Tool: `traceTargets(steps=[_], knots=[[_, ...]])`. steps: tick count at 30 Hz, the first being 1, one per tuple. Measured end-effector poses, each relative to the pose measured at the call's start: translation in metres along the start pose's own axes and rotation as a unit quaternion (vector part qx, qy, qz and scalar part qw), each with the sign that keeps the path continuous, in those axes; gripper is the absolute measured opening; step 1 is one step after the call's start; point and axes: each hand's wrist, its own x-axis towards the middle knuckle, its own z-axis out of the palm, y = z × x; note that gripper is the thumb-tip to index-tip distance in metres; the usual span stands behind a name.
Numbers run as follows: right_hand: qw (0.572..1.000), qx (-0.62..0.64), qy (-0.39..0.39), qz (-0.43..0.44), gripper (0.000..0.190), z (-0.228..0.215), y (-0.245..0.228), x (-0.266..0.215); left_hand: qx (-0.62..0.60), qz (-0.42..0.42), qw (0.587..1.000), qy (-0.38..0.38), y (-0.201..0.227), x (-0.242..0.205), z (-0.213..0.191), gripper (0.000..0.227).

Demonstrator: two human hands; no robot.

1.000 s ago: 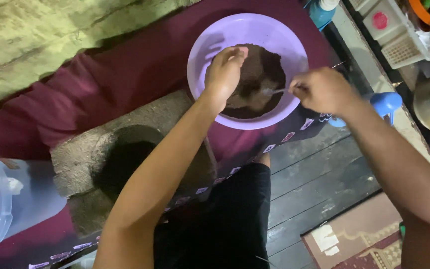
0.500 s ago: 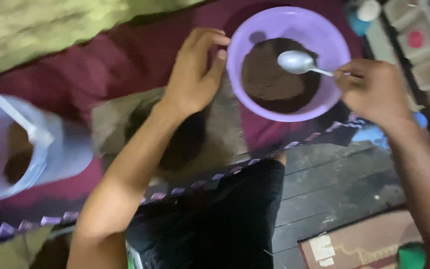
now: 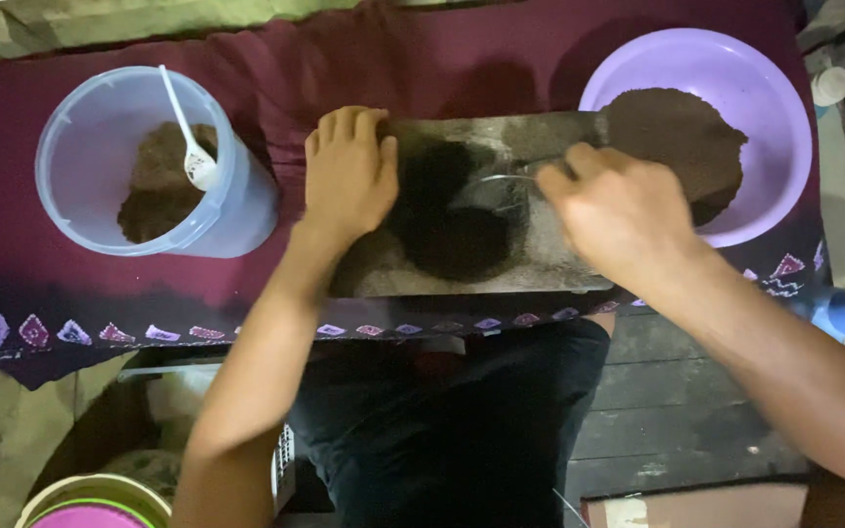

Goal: Transferring dark brown powder from a stone mortar to a purple bowl using a plastic spoon

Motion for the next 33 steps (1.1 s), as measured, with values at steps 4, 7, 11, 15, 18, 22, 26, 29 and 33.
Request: traceTargets(steps=[4, 7, 11, 15, 18, 22, 26, 29, 33], knots=[[0.992, -0.12, 0.026, -0.037, 0.007, 0.043, -0.019, 0.01, 0.021, 0.01, 1.0, 0.02, 0.008, -0.007, -0.006, 0.031], [0.993, -0.036, -0.105, -0.036, 0.013, 0.041, -0.035, 0.012, 0.003, 0.028, 0.999, 0.026, 0.004, -0.009, -0.005, 0.032], [0.986, -0.009, -0.16, -0.045, 0.016, 0.004, -0.04, 0.015, 0.007, 0.029, 0.999, 0.03, 0.004, -0.009, -0.003, 0.031], [0.974, 0.045, -0.216, -0.053, 0.023, -0.019, -0.057, 0.016, 0.008, 0.037, 0.998, 0.041, 0.002, -0.011, -0.002, 0.032], [0.982, 0.017, -0.178, -0.058, 0.019, 0.034, -0.064, 0.022, 0.008, 0.04, 0.998, 0.046, 0.0, -0.013, 0.0, 0.032], [0.983, 0.009, -0.182, -0.04, 0.02, 0.026, -0.048, 0.035, 0.015, 0.044, 0.998, 0.052, 0.0, -0.011, 0.001, 0.034], [0.981, -0.05, -0.186, -0.012, 0.014, 0.023, -0.041, 0.04, 0.026, 0.044, 0.997, 0.052, -0.004, -0.012, 0.008, 0.036], [0.982, -0.06, -0.178, -0.002, 0.017, 0.041, -0.049, 0.036, 0.024, 0.053, 0.996, 0.066, -0.003, -0.011, 0.009, 0.035], [0.976, 0.042, -0.214, 0.006, 0.021, 0.075, -0.056, 0.024, 0.018, 0.062, 0.994, 0.084, -0.003, -0.013, 0.008, 0.034]])
